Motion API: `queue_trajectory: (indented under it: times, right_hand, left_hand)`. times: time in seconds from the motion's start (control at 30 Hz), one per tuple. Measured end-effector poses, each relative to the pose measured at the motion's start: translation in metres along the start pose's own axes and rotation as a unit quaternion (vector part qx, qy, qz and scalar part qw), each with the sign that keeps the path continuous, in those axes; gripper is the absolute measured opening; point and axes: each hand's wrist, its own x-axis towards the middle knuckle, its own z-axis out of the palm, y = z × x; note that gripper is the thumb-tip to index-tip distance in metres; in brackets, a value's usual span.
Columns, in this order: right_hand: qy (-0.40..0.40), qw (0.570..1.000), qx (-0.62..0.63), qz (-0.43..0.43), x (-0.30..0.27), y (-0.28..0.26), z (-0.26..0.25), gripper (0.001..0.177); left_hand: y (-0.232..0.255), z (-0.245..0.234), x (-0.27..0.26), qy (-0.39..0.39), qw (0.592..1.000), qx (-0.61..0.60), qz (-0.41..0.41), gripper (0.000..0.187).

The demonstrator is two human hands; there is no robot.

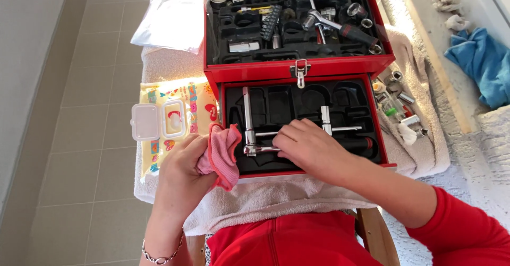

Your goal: The person cleans various tools from a red toolbox using a pink cloth. They pick up items such as a ratchet, socket, and screwdriver, wipe them, and place them back into the toolbox. The person also wipes the interior of the toolbox with a white wipe.

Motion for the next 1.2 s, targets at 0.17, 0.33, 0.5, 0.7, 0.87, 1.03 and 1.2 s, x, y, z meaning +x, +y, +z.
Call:
queue_trajectory:
  times: [0.17,0.33,0.5,0.7,0.87,1.03,1.2]
  right_hand:
    - [-0.033,0.982,0.16,0.092,-0.018,0.037,-0.045,0.037]
    - [-0.105,0.978,0.075,0.165,-0.081,0.054,-0.087,0.031]
    - [-0.071,0.988,-0.075,0.113,-0.101,0.051,-0.057,0.026]
    - [-0.024,0.992,-0.089,0.083,-0.094,0.045,-0.047,0.025]
    - [-0.028,0.987,-0.082,0.132,-0.088,0.043,-0.045,0.027]
    - [-0.015,0.99,-0.072,0.123,-0.091,0.046,-0.04,0.025]
    - [-0.014,0.991,-0.074,0.111,-0.091,0.046,-0.039,0.027]
  left_hand:
    - [-0.018,0.001,-0.003,-0.024,0.999,-0.047,0.012,0.039]
    - [0.0,-0.01,0.012,-0.08,0.993,0.05,0.077,0.071]
    - [0.025,0.0,0.039,-0.21,0.949,0.16,0.171,0.068]
    - [0.032,-0.003,0.044,-0.28,0.926,0.222,0.124,0.066]
    - [0.03,-0.006,0.043,-0.279,0.933,0.198,0.112,0.057]
    - [0.024,-0.011,0.044,-0.268,0.945,0.131,0.135,0.042]
    - [0.018,-0.016,0.043,-0.279,0.946,0.12,0.11,0.06]
